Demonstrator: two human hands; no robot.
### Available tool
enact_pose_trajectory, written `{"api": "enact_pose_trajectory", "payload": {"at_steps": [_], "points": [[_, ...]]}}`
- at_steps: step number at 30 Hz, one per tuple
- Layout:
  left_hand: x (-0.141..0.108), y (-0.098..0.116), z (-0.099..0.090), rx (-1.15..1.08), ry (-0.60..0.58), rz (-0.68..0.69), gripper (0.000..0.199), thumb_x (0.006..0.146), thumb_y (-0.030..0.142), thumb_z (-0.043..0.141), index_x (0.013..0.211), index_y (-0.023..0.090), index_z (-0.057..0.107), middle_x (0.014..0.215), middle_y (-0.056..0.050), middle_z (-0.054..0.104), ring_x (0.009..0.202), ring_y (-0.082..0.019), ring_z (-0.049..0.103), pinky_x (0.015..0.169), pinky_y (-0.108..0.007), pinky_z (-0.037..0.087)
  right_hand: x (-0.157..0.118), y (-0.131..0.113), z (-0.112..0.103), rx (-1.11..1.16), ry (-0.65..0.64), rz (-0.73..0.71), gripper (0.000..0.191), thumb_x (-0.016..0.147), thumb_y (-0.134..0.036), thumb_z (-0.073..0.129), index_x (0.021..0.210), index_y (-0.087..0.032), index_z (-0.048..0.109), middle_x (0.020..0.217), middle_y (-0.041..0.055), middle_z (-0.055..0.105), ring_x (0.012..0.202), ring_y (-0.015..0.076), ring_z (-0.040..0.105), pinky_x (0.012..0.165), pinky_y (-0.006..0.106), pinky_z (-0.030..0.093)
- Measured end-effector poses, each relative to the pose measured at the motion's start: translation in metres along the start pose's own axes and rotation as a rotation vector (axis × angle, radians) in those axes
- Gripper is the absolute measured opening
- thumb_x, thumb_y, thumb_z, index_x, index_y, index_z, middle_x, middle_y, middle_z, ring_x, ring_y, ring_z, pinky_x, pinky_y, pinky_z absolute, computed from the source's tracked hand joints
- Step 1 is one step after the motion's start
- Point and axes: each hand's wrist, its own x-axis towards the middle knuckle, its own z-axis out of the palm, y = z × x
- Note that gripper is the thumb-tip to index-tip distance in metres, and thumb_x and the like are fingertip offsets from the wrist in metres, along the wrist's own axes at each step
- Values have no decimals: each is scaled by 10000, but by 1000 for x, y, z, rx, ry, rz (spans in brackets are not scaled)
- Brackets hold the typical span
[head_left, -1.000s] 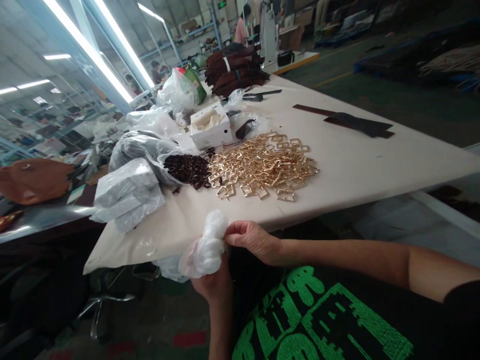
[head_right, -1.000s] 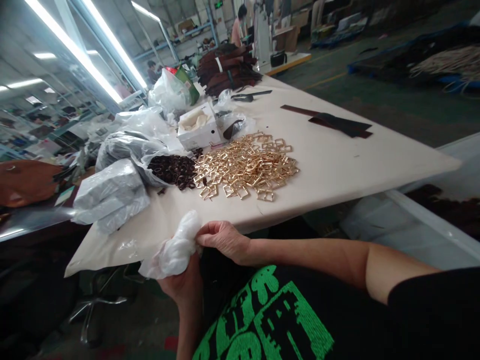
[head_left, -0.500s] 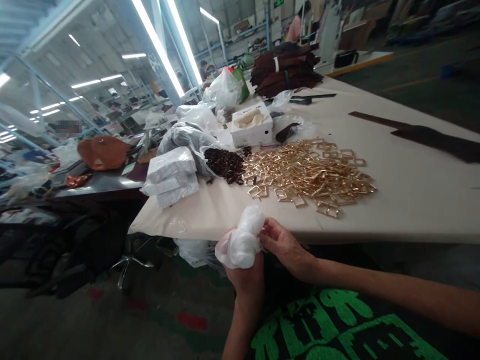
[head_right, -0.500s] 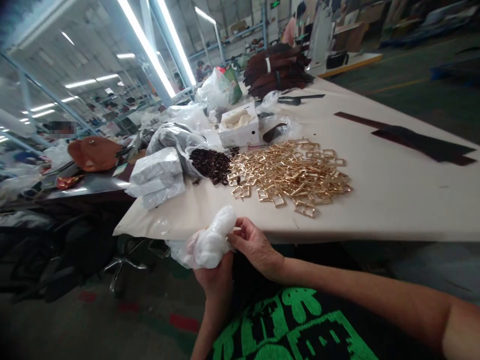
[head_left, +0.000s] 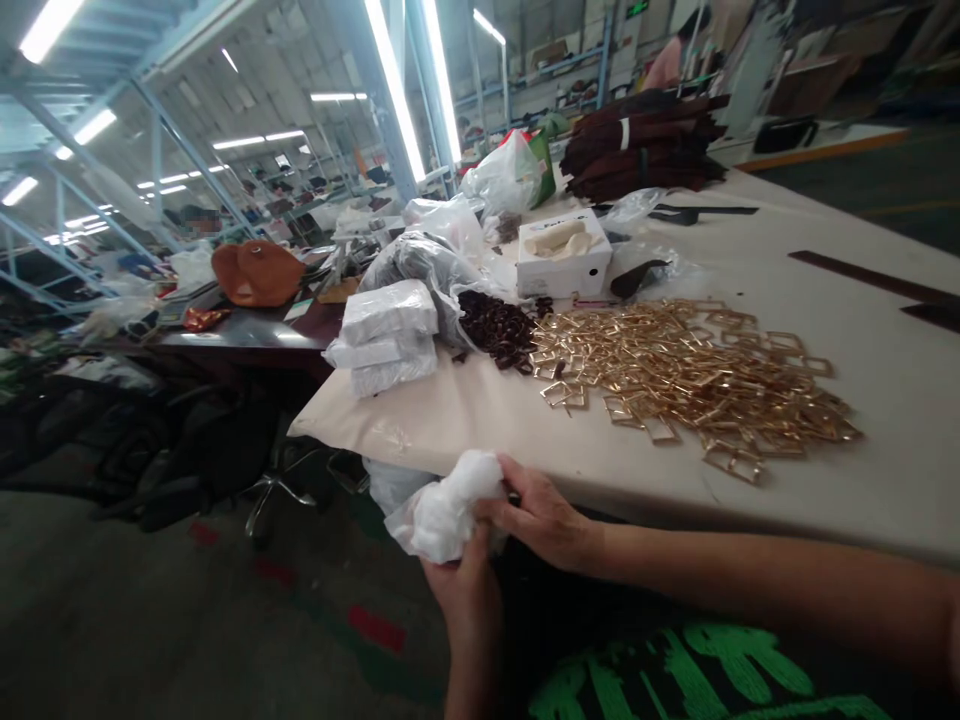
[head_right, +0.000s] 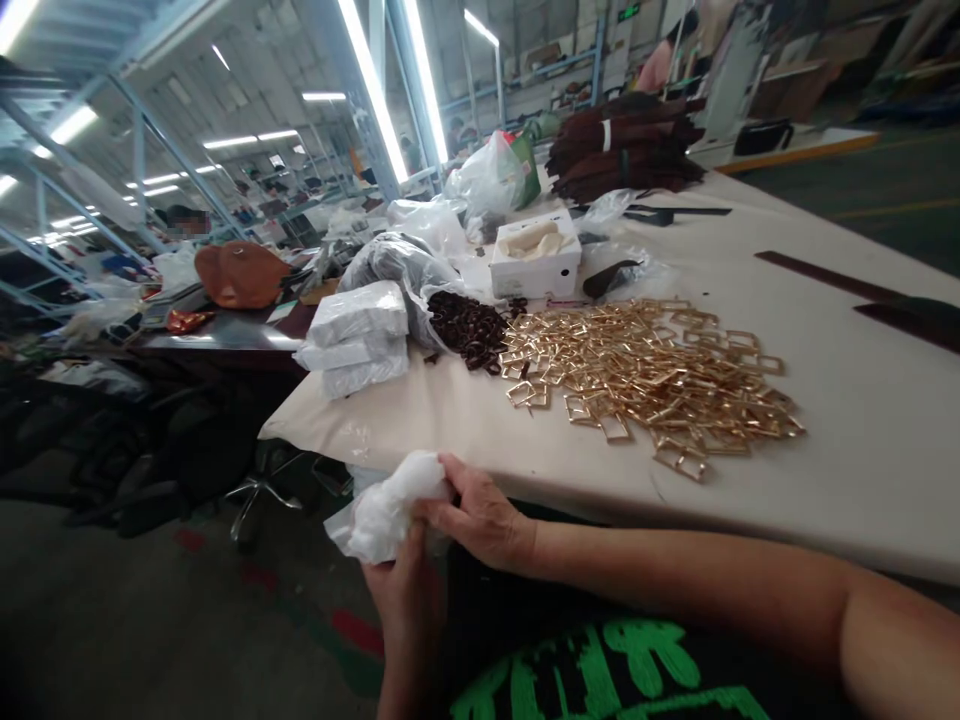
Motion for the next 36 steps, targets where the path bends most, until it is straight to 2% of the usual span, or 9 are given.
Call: {"api": "enact_pose_trajectory", "payload": {"at_steps": [3, 5, 8, 11, 14, 18, 23, 30, 36], "points": [[21, 1, -35, 36, 177, -18, 682, 646, 378, 809, 1252, 210, 545, 1164, -110, 681, 1064, -309, 679, 919, -428, 564, 38, 7, 1, -69, -258, 44, 454, 1004, -510, 401, 1090, -120, 619, 934, 58, 675, 756, 143, 630, 680, 244, 497], [30, -1, -65, 104, 226, -5, 697, 594, 391, 838, 1215, 220, 572, 1126, -95, 694, 1069, -325, 674, 913, -443, 564, 69, 12, -1, -307, -276, 4, 445, 1053, -401, 294, 1174, -112, 610, 1029, 88, 702, 800, 140, 680, 726, 250, 521], [30, -9, -101, 249, 155, 39, 699, 542, 422, 869, 1156, 207, 612, 1089, -99, 708, 1078, -352, 668, 933, -462, 556, 111, 16, -3, -681, -224, -111, 306, 998, -284, 491, 1233, -137, 619, 1142, 109, 696, 964, 187, 687, 875, 310, 513], [19, -24, -115, 350, 65, 29, 705, 543, 425, 875, 1156, 189, 620, 1062, -110, 716, 1049, -351, 682, 921, -439, 565, 137, 22, 6, -811, -285, -205, 335, 884, -237, 682, 1208, -162, 648, 1225, 118, 658, 1107, 244, 635, 968, 361, 474], [17, -40, -117, 267, 61, -64, 768, 529, 413, 882, 1206, 185, 598, 1054, -111, 720, 1014, -339, 697, 879, -405, 579, 148, 30, 21, -923, -336, -290, 419, 790, -192, 767, 1190, -160, 643, 1246, 122, 636, 1156, 267, 594, 993, 381, 458], [45, -52, -121, 52, 186, -206, 701, 622, 451, 822, 1240, 225, 581, 1019, -85, 730, 957, -297, 716, 834, -378, 582, 152, 41, 42, -1040, -282, -338, 411, 790, -122, 697, 1191, -136, 610, 1263, 151, 602, 1131, 290, 570, 986, 431, 447], [85, -60, -123, -63, 178, -186, 688, 652, 501, 781, 1256, 230, 592, 1013, -76, 728, 974, -279, 697, 828, -359, 558, 159, 44, 56, -1106, -221, -364, 375, 848, -119, 593, 1222, -141, 579, 1248, 145, 596, 1108, 282, 560, 944, 410, 460], [124, -72, -98, -297, 39, -235, 554, 719, 579, 664, 1152, 234, 670, 1059, -76, 737, 1066, -260, 663, 935, -348, 492, 162, 43, 56, -1133, -254, -442, 332, 899, -154, 575, 1230, -166, 591, 1303, 135, 577, 1127, 266, 558, 936, 387, 459], [140, -69, -71, -384, 5, -198, 534, 740, 611, 604, 1108, 234, 696, 1076, -75, 743, 1092, -259, 653, 924, -339, 493, 169, 43, 56, -953, -340, -379, 135, 916, -136, 585, 917, -160, 718, 1132, 108, 683, 1026, 237, 594, 938, 370, 429]]}}
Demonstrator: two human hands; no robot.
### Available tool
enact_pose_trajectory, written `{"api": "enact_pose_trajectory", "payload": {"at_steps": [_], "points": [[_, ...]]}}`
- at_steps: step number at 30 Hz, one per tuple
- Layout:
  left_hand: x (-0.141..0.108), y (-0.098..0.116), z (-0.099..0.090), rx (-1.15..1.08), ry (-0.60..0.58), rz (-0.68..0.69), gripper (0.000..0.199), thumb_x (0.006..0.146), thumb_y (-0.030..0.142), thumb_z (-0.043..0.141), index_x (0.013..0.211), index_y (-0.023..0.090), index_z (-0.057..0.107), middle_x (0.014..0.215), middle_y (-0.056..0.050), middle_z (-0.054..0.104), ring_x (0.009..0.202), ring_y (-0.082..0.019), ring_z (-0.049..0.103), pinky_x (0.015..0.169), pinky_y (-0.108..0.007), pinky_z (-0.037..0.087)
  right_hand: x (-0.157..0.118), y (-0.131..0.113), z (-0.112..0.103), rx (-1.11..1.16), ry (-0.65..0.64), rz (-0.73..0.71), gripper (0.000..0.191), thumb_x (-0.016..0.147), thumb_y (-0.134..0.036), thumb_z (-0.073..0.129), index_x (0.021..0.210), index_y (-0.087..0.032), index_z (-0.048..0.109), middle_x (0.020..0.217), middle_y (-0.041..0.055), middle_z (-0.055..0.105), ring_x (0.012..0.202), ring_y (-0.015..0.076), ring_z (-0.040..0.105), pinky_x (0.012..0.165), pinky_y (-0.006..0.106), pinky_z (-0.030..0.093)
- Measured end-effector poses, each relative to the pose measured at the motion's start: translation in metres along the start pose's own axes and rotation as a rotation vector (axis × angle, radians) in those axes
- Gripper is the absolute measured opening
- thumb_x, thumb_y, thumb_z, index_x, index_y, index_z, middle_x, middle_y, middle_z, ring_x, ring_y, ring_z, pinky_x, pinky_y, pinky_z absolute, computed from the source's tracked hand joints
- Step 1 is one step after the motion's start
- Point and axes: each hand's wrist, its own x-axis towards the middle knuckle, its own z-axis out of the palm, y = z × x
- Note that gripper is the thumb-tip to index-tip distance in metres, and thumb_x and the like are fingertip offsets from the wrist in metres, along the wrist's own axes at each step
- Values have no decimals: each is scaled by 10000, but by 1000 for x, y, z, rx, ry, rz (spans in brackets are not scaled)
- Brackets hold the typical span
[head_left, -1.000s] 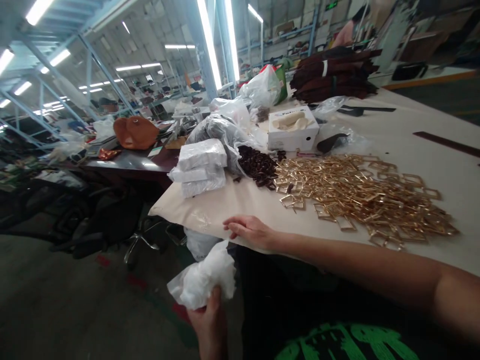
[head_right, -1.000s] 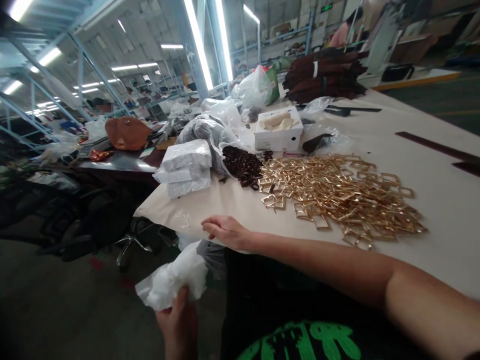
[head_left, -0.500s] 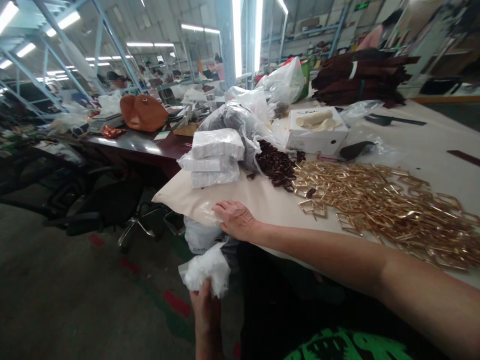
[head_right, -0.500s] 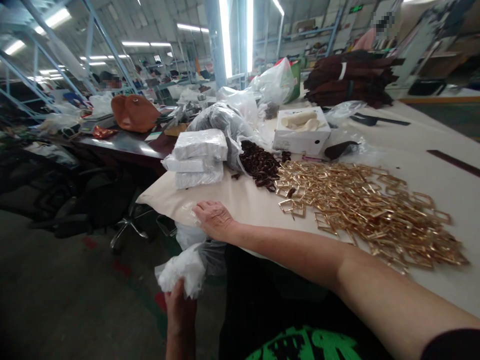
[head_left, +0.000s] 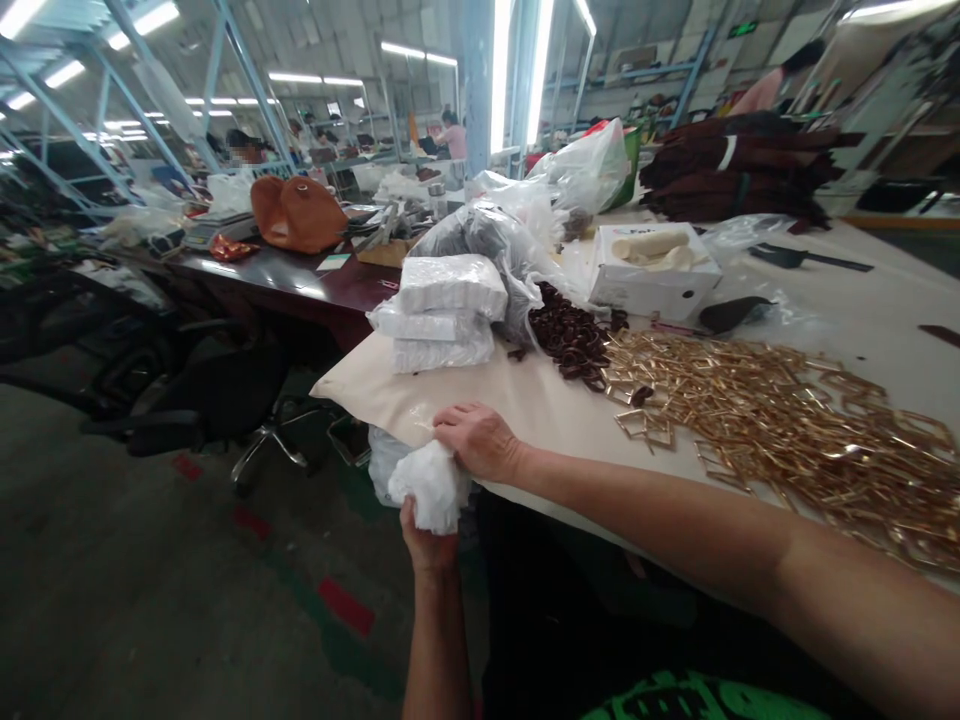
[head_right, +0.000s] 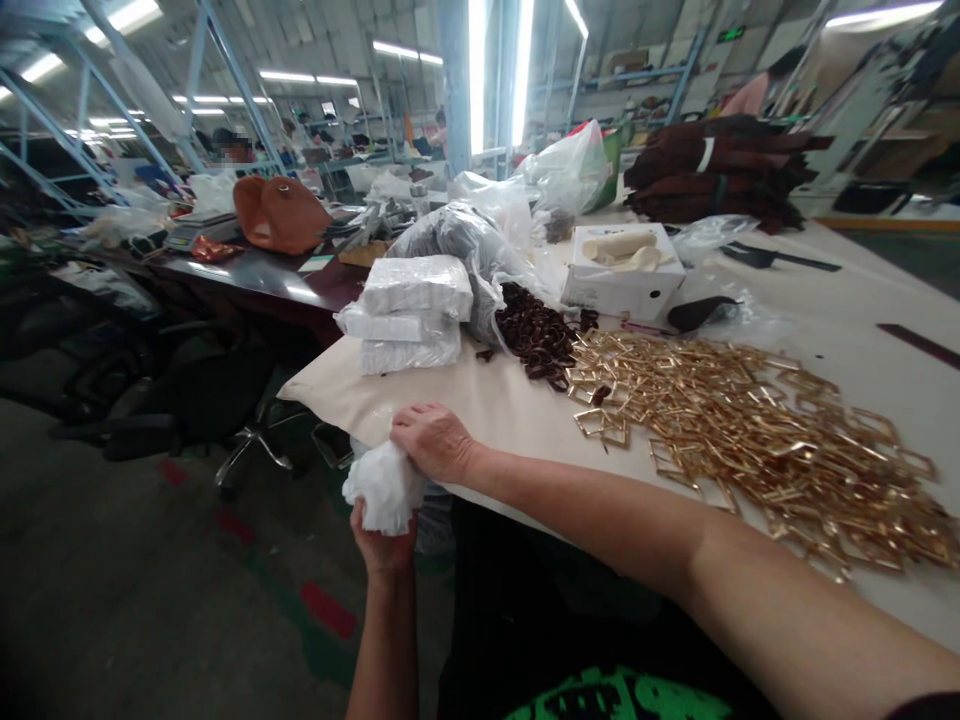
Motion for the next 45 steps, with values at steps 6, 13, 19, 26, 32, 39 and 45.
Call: {"api": "enact_pose_trajectory", "payload": {"at_steps": [6, 13, 19, 26, 32, 39, 45], "points": [[-7, -5, 12, 37, -8, 41, 585, 677, 539, 721, 1153, 207, 650, 1082, -92, 728, 1022, -257, 681, 874, -339, 522, 12, 4, 0, 201, 49, 220, 157, 881, -115, 616, 816, -168, 748, 917, 44, 711, 871, 155, 620, 788, 249, 440], [2, 8, 27, 71, 12, 129, 607, 588, 354, 800, 1148, 200, 624, 1022, -65, 730, 911, -222, 703, 781, -286, 543, 27, 8, -9, 443, 24, 458, 70, 809, -191, 690, 780, -163, 748, 729, -14, 685, 697, 110, 588, 631, 202, 397], [4, 11, 29, 110, 29, 141, 594, 560, 292, 816, 1117, 207, 630, 947, -41, 730, 837, -197, 703, 742, -268, 551, 38, 17, -11, 633, 51, 607, 114, 806, -200, 683, 707, -143, 690, 556, -39, 578, 515, 73, 483, 486, 188, 326], [1, 5, 5, 165, 61, 134, 621, 527, 331, 877, 1079, 197, 627, 966, -50, 722, 830, -198, 701, 742, -277, 563, 69, 30, -7, 861, 170, 728, 249, 872, -129, 646, 634, -135, 572, 499, -72, 472, 433, 48, 397, 438, 172, 316], [-1, -3, -6, 188, 72, 94, 686, 509, 357, 899, 1116, 205, 616, 1015, -72, 724, 901, -232, 707, 768, -308, 571, 106, 47, -30, 1020, 379, 785, 260, 943, -193, 635, 708, -128, 544, 616, -65, 531, 495, 50, 484, 492, 165, 414], [-6, -2, -11, 210, 77, 89, 695, 530, 424, 885, 1130, 191, 621, 961, -72, 721, 912, -250, 702, 790, -331, 560, 97, 41, -90, 1136, 628, 640, 212, 1014, -206, 489, 805, -175, 512, 750, -30, 694, 666, 54, 652, 627, 154, 488], [-42, 23, -10, 222, 187, 142, 631, 544, 353, 895, 1096, 181, 643, 952, -50, 723, 901, -231, 697, 826, -339, 555, 24, -6, -81, 1310, 424, 422, 208, 930, -264, 642, 776, -166, 541, 721, -3, 727, 654, 104, 695, 647, 214, 551]]}}
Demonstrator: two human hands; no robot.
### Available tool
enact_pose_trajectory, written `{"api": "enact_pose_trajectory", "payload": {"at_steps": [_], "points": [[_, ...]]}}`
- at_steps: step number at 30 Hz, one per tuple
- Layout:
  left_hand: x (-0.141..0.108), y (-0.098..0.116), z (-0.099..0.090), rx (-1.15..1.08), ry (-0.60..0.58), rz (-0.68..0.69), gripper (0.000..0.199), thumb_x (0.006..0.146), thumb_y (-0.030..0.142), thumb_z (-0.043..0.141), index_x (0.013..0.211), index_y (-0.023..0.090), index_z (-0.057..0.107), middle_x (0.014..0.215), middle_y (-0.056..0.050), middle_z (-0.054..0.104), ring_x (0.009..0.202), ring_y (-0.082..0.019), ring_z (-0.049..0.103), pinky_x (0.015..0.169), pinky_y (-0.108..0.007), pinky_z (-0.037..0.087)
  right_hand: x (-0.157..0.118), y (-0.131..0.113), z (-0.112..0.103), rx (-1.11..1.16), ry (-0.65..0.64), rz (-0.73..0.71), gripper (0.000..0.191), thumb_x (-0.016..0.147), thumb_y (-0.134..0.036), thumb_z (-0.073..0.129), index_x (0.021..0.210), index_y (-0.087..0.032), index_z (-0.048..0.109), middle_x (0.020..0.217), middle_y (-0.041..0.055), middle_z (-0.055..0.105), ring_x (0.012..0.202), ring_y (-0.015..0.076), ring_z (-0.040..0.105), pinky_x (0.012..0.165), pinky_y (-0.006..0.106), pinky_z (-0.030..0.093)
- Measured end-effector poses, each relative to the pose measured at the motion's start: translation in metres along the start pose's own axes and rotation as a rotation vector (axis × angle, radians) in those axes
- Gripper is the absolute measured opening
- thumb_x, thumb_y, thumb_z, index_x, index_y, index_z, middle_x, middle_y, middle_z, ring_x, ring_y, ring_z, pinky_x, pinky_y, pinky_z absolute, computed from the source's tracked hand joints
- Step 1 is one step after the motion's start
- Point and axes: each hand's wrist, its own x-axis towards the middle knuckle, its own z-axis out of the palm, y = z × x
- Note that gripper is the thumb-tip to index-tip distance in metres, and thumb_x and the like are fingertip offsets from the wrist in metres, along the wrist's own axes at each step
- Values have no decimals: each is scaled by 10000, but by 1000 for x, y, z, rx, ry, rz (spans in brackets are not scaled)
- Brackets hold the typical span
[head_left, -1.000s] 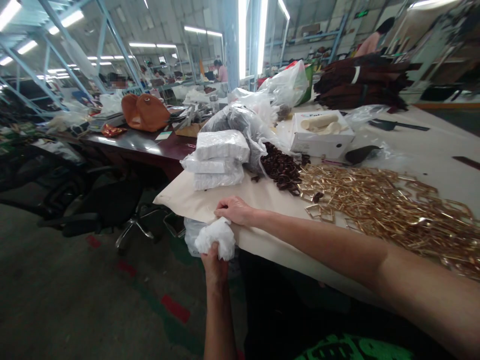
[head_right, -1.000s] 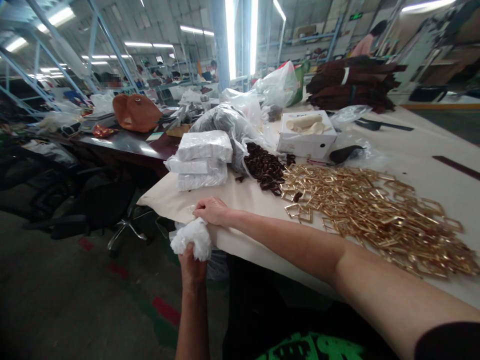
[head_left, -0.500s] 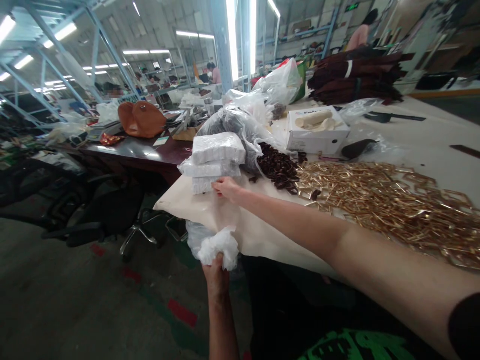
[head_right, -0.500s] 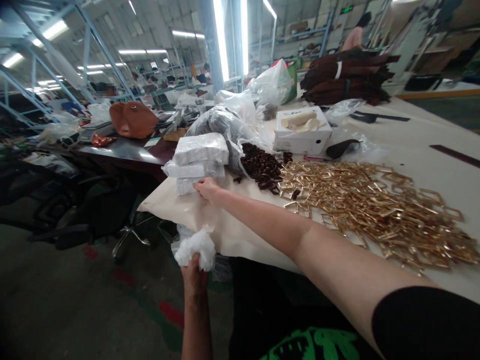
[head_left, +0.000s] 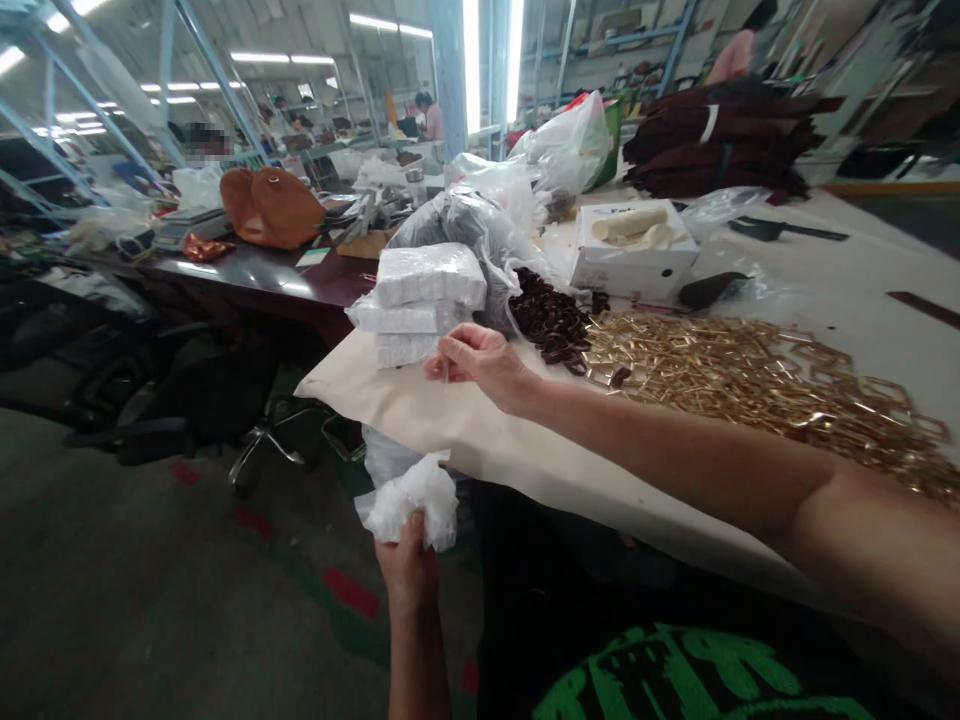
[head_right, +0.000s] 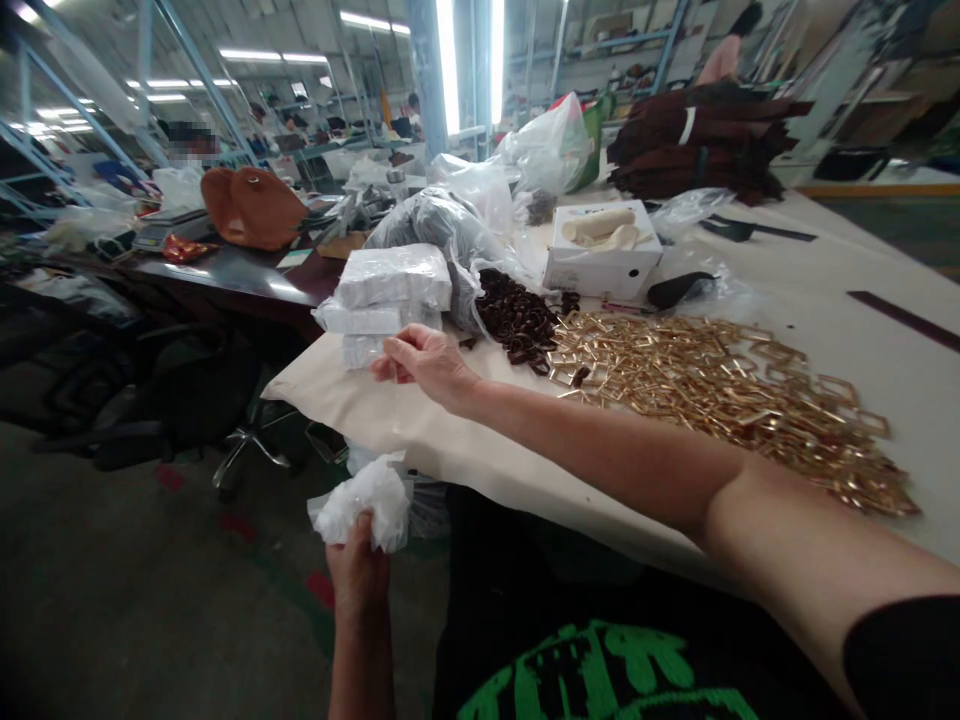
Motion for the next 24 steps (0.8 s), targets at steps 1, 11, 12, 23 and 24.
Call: {"api": "enact_pose_trajectory", "payload": {"at_steps": [1, 11, 12, 23, 24], "points": [[-6, 5, 0, 13, 15, 7, 617, 540, 339, 900, 1082, 179, 650, 961, -48, 724, 901, -225, 694, 824, -334, 554, -14, 3, 2, 26, -30, 15, 242, 909, -321, 676, 777, -168, 543, 729, 2, 730, 656, 113, 700, 661, 235, 567], [-50, 34, 29, 67, -103, -34, 609, 577, 255, 889, 1123, 175, 631, 1010, -46, 725, 901, -192, 691, 836, -299, 537, -108, 4, 14, -361, -236, -498, 178, 985, -312, 558, 895, -165, 602, 885, 62, 747, 792, 131, 712, 696, 229, 555], [-53, 36, 32, 60, -127, -39, 592, 580, 257, 887, 1110, 174, 636, 1000, -43, 725, 887, -189, 692, 818, -288, 539, -116, 3, 11, -426, -273, -577, 147, 994, -269, 539, 918, -163, 606, 913, 69, 749, 813, 129, 711, 711, 228, 553], [-67, 48, 43, 30, -184, -138, 574, 584, 302, 884, 1087, 157, 650, 982, -68, 735, 860, -220, 704, 763, -303, 563, -176, 10, -33, -731, -434, -761, 99, 993, -163, 474, 952, -203, 555, 956, 29, 765, 826, 125, 725, 1030, 361, 515], [-69, 49, 44, 27, -185, -142, 577, 589, 309, 883, 1095, 160, 650, 990, -68, 734, 876, -225, 705, 776, -309, 563, -178, 11, -35, -756, -431, -758, 107, 990, -159, 468, 939, -204, 551, 962, 34, 764, 813, 129, 725, 1032, 375, 514]]}}
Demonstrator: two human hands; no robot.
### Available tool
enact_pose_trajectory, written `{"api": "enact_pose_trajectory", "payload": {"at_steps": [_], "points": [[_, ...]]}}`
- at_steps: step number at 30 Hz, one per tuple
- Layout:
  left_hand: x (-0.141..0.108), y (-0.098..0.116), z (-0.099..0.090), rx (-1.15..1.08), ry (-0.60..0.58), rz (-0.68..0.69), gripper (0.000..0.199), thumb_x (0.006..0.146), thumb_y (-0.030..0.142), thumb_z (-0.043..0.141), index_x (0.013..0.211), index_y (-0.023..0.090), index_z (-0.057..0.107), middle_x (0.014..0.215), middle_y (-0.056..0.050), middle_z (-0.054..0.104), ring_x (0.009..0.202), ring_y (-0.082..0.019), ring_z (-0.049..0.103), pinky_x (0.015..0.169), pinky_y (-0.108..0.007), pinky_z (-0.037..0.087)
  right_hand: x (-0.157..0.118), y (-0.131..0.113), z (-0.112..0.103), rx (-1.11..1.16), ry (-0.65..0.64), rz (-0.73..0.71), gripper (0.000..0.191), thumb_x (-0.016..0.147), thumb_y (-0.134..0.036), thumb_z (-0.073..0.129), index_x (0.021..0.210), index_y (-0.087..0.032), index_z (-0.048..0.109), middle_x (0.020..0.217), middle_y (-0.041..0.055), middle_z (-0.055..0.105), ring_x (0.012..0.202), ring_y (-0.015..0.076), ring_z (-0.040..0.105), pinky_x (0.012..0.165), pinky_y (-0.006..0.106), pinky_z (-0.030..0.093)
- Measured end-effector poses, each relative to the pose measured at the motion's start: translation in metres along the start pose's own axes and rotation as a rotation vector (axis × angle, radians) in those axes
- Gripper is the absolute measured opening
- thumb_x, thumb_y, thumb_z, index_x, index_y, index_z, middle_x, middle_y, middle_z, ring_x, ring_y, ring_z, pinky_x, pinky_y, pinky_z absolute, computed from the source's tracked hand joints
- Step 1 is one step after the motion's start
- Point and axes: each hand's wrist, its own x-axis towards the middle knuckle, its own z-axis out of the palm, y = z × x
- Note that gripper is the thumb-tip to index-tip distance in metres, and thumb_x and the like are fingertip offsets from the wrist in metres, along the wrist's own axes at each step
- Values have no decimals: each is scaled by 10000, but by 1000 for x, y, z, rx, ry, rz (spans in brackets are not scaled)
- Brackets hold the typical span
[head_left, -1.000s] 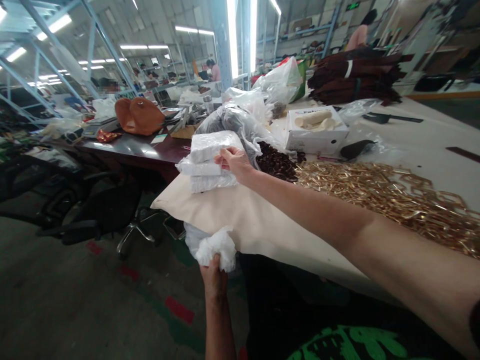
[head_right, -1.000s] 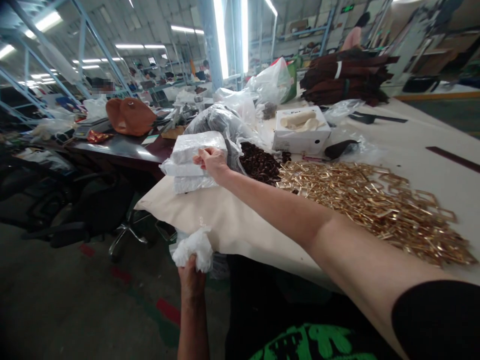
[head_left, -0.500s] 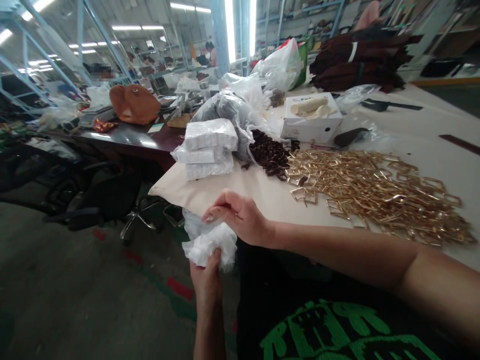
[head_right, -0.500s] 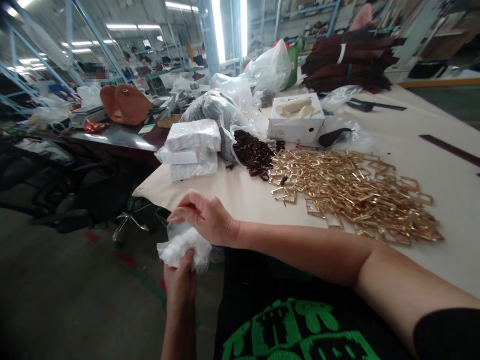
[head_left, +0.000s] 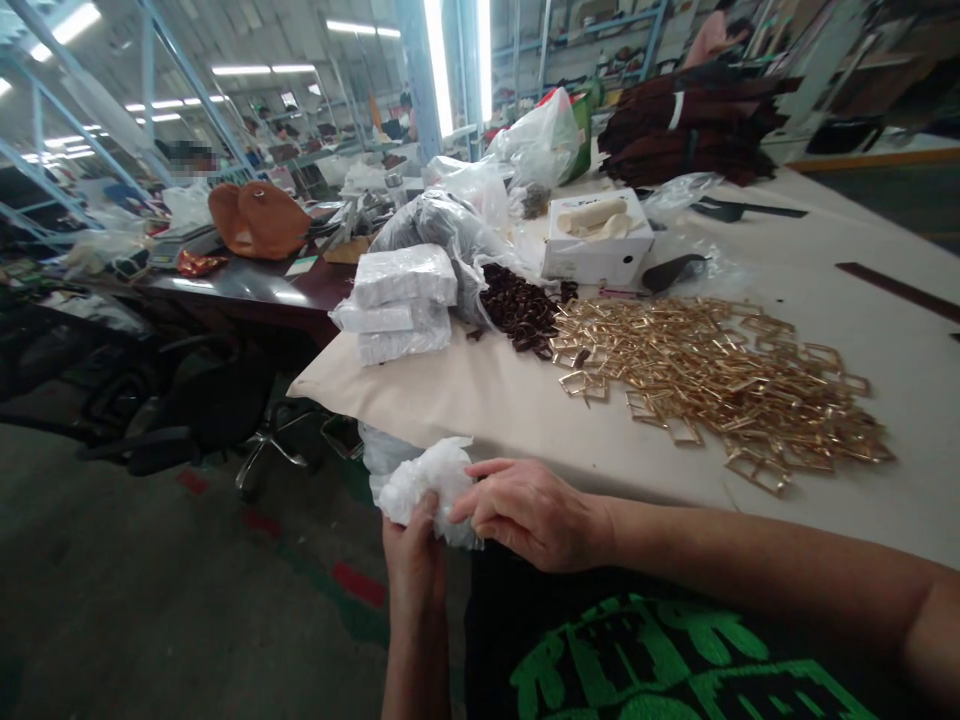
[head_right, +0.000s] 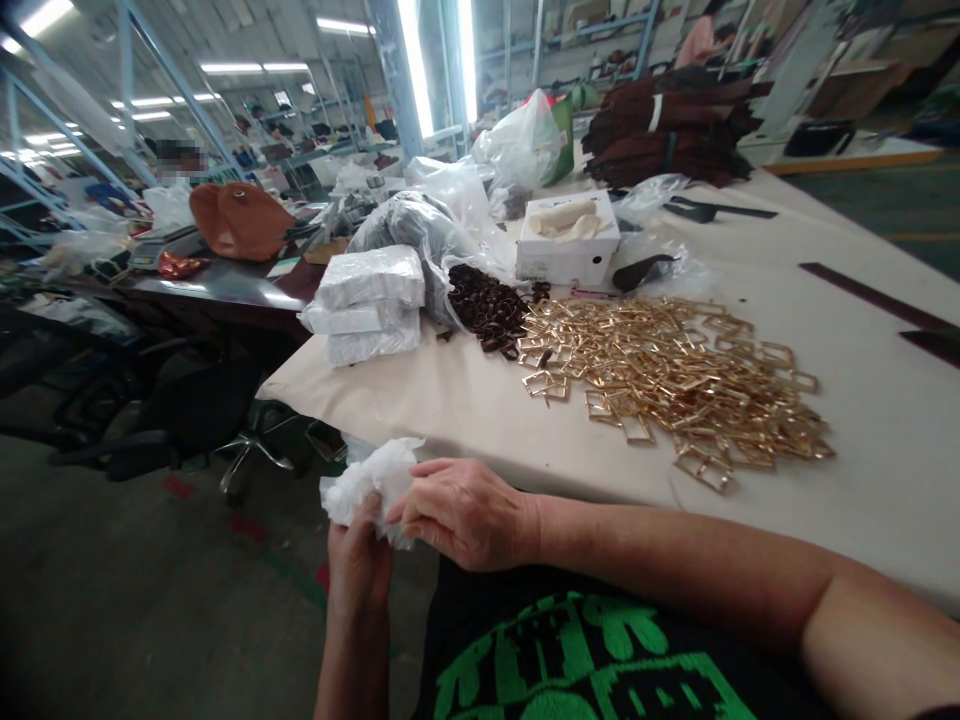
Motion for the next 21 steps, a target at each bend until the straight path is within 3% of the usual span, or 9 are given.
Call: {"api": "enact_pose_trajectory", "payload": {"at_steps": [10, 17, 21], "points": [[-9, -7, 13, -3, 5, 82, 582, 660, 307, 862, 1188, 190, 648, 1046, -60, 728, 960, -216, 691, 861, -308, 535, -13, -7, 2, -115, -13, 17, 156, 985, -177, 477, 840, -197, 530, 1026, 25, 750, 862, 135, 713, 1143, 408, 406], [-8, -9, 10, 54, -46, 88, 601, 656, 362, 858, 1190, 189, 644, 1097, -82, 720, 1046, -258, 675, 926, -346, 517, -15, -2, 2, -166, -4, 60, 134, 992, -176, 444, 906, -205, 542, 1005, -2, 750, 787, 116, 689, 1154, 374, 392], [-6, -9, 6, 56, -73, 99, 603, 639, 395, 850, 1181, 228, 647, 1109, -67, 715, 1039, -261, 675, 876, -323, 543, -15, -4, 1, -166, -2, 68, 143, 990, -170, 459, 868, -205, 525, 1017, -9, 747, 797, 110, 687, 1168, 360, 368]]}}
